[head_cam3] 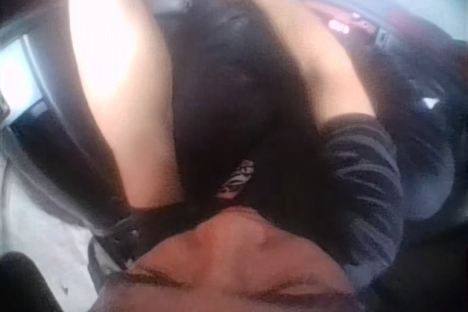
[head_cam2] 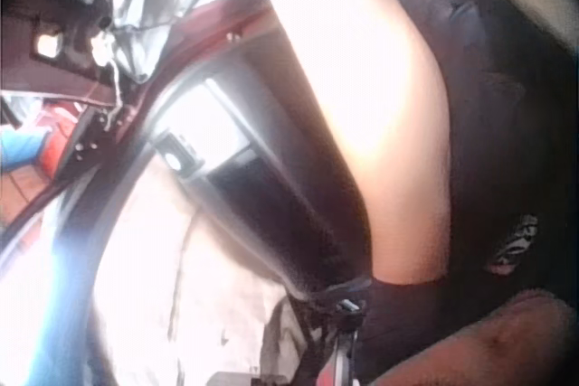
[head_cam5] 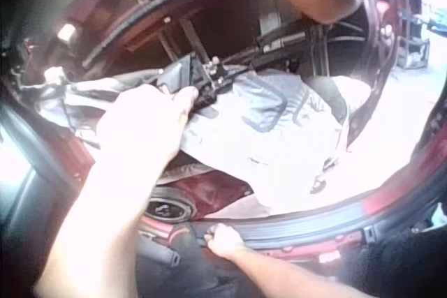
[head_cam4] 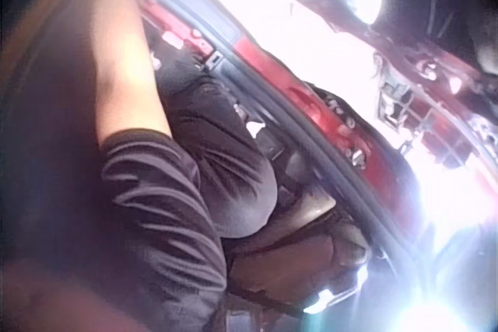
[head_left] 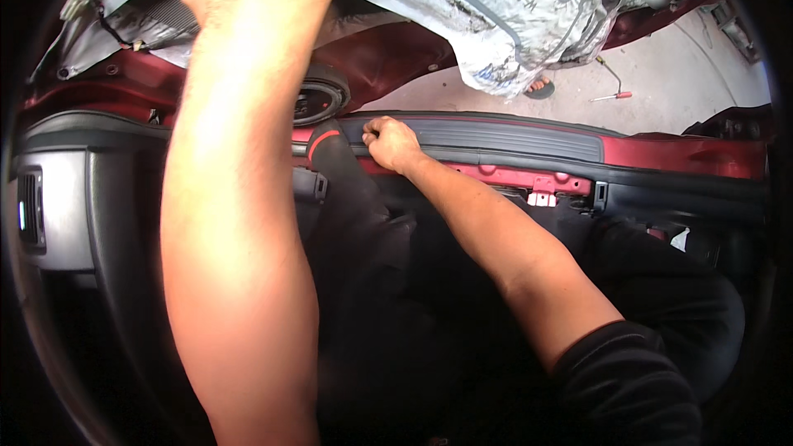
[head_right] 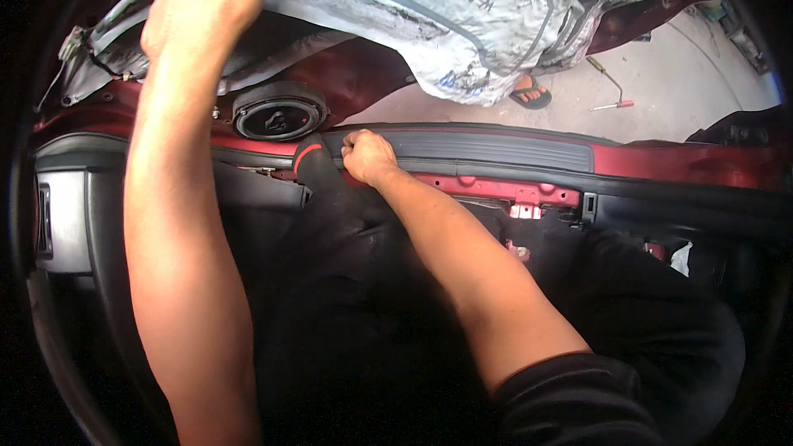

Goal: The person installs a black plastic interior trim piece into the open trunk of a red car. They use a screwdriver to secure the part, then adjust and align it by hand.

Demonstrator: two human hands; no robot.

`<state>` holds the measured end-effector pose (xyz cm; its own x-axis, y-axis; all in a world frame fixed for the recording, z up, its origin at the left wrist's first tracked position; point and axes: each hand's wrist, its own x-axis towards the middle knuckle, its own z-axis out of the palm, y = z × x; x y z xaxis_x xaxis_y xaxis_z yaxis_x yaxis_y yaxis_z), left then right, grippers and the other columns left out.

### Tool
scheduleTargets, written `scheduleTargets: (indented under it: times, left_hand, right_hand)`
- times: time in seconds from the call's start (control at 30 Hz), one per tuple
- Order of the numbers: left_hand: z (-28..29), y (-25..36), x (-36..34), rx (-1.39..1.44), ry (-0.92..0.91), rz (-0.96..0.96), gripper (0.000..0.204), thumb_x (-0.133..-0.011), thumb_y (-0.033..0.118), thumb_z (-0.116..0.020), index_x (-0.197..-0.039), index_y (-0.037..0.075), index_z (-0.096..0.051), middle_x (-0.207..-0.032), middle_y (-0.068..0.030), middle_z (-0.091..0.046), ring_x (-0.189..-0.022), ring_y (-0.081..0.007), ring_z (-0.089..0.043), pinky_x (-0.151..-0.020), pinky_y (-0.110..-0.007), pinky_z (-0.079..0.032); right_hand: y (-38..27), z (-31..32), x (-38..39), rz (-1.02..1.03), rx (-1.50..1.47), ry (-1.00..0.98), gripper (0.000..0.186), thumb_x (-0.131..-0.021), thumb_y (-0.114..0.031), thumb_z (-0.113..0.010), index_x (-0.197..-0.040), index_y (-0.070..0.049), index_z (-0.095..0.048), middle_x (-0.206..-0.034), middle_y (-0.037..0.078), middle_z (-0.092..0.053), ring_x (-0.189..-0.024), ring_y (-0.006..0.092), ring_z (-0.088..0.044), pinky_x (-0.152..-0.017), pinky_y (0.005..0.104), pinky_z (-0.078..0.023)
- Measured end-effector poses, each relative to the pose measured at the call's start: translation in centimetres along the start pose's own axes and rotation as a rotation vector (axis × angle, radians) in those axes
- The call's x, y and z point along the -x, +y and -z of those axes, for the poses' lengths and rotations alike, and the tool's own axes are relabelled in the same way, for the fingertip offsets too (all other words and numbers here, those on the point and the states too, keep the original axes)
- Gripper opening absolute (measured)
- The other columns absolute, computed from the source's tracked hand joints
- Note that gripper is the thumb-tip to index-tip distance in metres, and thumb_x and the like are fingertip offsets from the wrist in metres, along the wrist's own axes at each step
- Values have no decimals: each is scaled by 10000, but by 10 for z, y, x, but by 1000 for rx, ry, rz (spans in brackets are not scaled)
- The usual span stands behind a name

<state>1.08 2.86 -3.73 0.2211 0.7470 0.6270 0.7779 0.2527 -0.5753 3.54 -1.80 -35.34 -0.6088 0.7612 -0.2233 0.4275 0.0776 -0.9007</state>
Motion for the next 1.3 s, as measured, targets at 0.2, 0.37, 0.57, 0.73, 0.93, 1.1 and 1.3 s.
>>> scheduleTargets:
  times: [0.2,0.37,0.57,0.73,0.93,1.1,1.3]
  left_hand:
    - [11,-8,-7,-39,-135,23,307,-1005,389,-547,-1004,169,-761,-813,-167,-697,-743,-332,-699,-686,-451,-559]
    - [9,-22,-8,-135,-50,-103,310,-1003,383,-558,-1026,152,-764,-790,-190,-676,-733,-358,-677,-680,-435,-542]
    - [-1,-1,-9,183,-62,194,440,-962,454,-618,-906,41,-757,-779,-227,-671,-759,-373,-680,-700,-446,-519]
    - [13,-8,-29,81,-464,471,742,-893,701,-557,-990,-9,-751,-800,-212,-693,-825,-345,-705,-777,-436,-527]
    - [13,-4,-29,190,-497,587,890,-860,809,-523,-959,-47,-745,-700,-188,-632,-760,-307,-682,-773,-427,-516]
    - [33,1,-22,286,-410,480,700,-900,652,-582,-924,-29,-743,-801,-245,-683,-836,-366,-702,-781,-452,-525]
    - [15,12,-18,265,-177,352,490,-928,488,-653,-843,14,-743,-837,-254,-699,-843,-394,-698,-762,-453,-535]
  right_hand:
    - [24,-28,-39,-171,-258,-87,298,-945,-303,-621,-1117,-103,-759,-1183,173,-713,-1153,340,-658,-1021,423,-502]
    - [-3,-30,-47,-132,68,-181,302,-984,-332,-598,-1177,-153,-745,-1251,111,-701,-1197,316,-643,-1026,434,-506]
    - [-2,-38,-71,-145,-57,-291,302,-984,-351,-611,-1211,-196,-737,-1278,96,-692,-1210,307,-639,-1026,429,-509]
    - [-14,-36,-65,-131,63,-259,284,-962,-335,-624,-1167,-185,-752,-1249,104,-705,-1190,316,-650,-1007,440,-517]
    - [-8,-42,-68,-167,13,-53,226,-929,-256,-603,-1057,-159,-762,-1144,136,-728,-1103,361,-673,-942,466,-543]
    - [23,1,-64,-145,15,85,232,-937,-271,-587,-1031,-132,-746,-1091,157,-727,-1060,370,-679,-923,480,-535]
    - [105,102,-60,-49,552,303,349,-989,-357,-550,-1238,-160,-694,-1240,155,-685,-1164,370,-638,-1009,467,-491]
